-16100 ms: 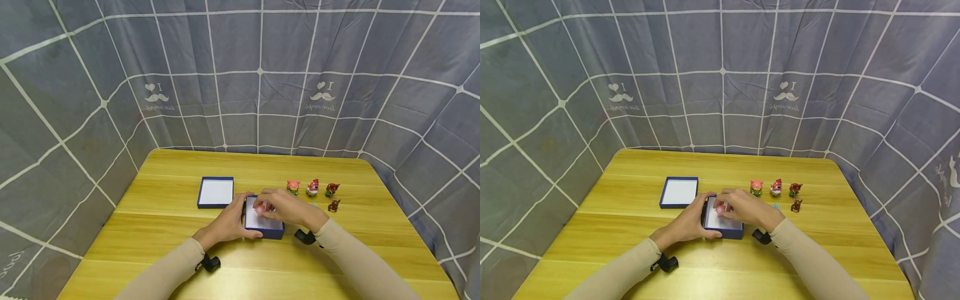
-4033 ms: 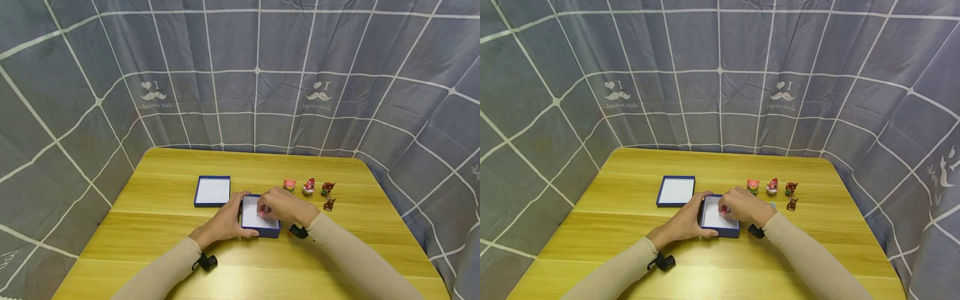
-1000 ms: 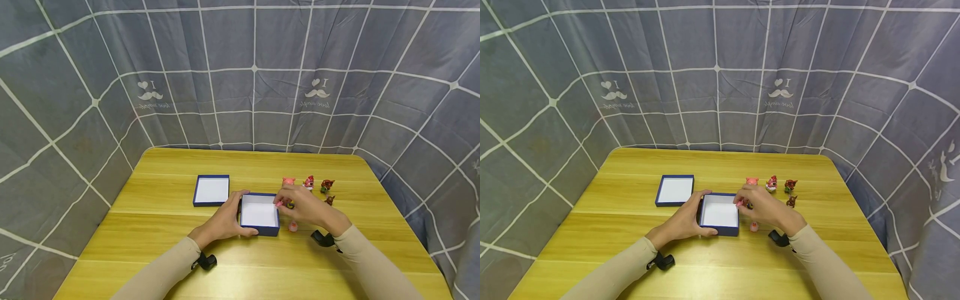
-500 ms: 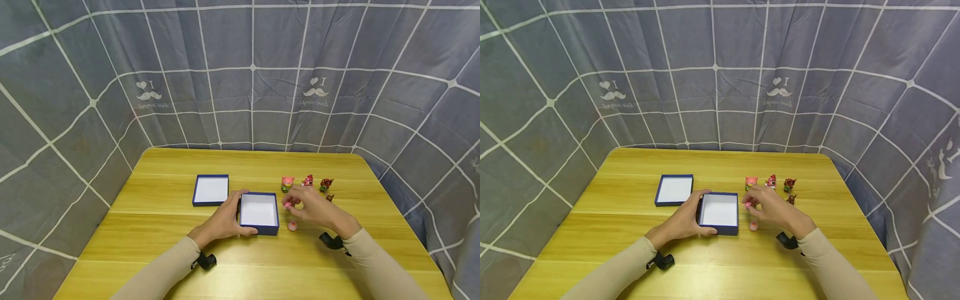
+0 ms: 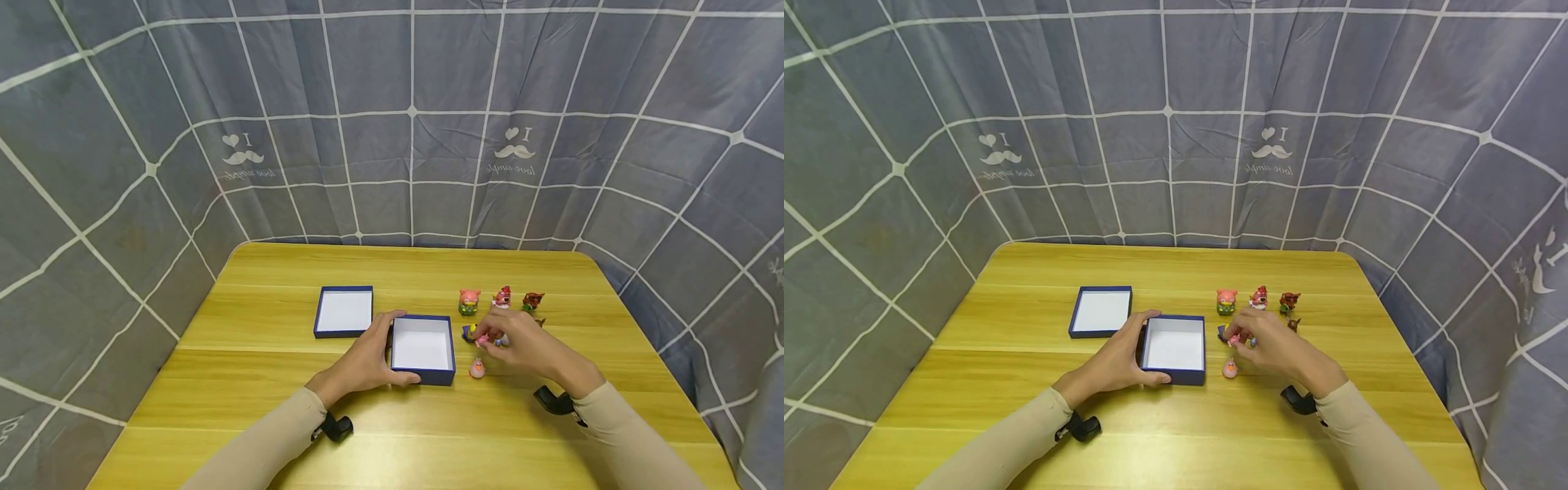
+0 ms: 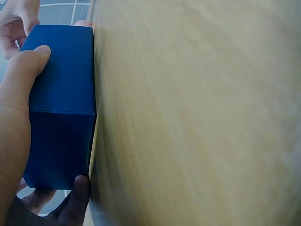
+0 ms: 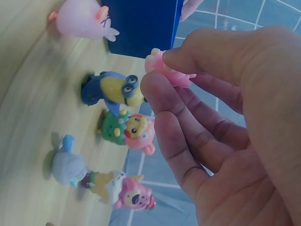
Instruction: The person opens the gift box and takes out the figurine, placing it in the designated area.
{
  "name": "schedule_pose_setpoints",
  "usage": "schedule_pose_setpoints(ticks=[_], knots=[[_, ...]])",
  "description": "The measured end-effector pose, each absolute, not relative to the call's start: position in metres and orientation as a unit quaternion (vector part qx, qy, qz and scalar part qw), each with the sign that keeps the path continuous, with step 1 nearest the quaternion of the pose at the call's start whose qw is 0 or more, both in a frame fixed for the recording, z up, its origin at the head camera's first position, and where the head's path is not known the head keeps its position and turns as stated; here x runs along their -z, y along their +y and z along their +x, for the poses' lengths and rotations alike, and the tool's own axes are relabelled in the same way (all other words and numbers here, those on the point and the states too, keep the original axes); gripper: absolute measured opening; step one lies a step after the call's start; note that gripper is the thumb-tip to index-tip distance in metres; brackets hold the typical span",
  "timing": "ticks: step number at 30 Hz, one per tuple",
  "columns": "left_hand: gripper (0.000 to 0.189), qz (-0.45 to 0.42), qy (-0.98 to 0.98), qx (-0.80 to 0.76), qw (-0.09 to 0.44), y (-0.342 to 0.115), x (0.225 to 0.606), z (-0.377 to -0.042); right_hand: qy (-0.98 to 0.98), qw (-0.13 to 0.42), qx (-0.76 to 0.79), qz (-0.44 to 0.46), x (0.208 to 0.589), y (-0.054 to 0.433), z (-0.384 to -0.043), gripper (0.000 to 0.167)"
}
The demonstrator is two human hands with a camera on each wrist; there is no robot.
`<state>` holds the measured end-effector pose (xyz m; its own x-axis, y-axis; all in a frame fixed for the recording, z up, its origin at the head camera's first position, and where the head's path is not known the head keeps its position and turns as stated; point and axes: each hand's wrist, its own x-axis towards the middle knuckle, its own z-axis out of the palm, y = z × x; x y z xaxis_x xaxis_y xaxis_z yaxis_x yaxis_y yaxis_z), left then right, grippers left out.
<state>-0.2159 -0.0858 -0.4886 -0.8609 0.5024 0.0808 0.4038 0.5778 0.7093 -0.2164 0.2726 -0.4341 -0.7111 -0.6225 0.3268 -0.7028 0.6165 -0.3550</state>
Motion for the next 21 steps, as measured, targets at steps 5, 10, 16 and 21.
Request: schedule_pose_setpoints(ticks=[5, 10, 16, 21], knots=[[0.129, 0.256, 0.887, -0.379, 0.065, -0.086, 0.488, -0.216, -0.901, 0.063, -0.238, 0.358, 0.434, 0.280, -0.214, 0.019], [0.129, 0.255, 0.889, -0.375, 0.066, -0.086, 0.488, -0.216, -0.904, 0.045, -0.238, 0.353, 0.435, 0.286, -0.212, 0.016], [0.128, 0.253, 0.889, -0.375, 0.067, -0.086, 0.488, -0.216, -0.906, 0.050, -0.220, 0.359, 0.438, 0.291, -0.210, 0.016], [0.128, 0.252, 0.890, -0.375, 0.065, -0.086, 0.488, -0.216, -0.909, 0.030, -0.227, 0.347, 0.439, 0.296, -0.208, 0.014]])
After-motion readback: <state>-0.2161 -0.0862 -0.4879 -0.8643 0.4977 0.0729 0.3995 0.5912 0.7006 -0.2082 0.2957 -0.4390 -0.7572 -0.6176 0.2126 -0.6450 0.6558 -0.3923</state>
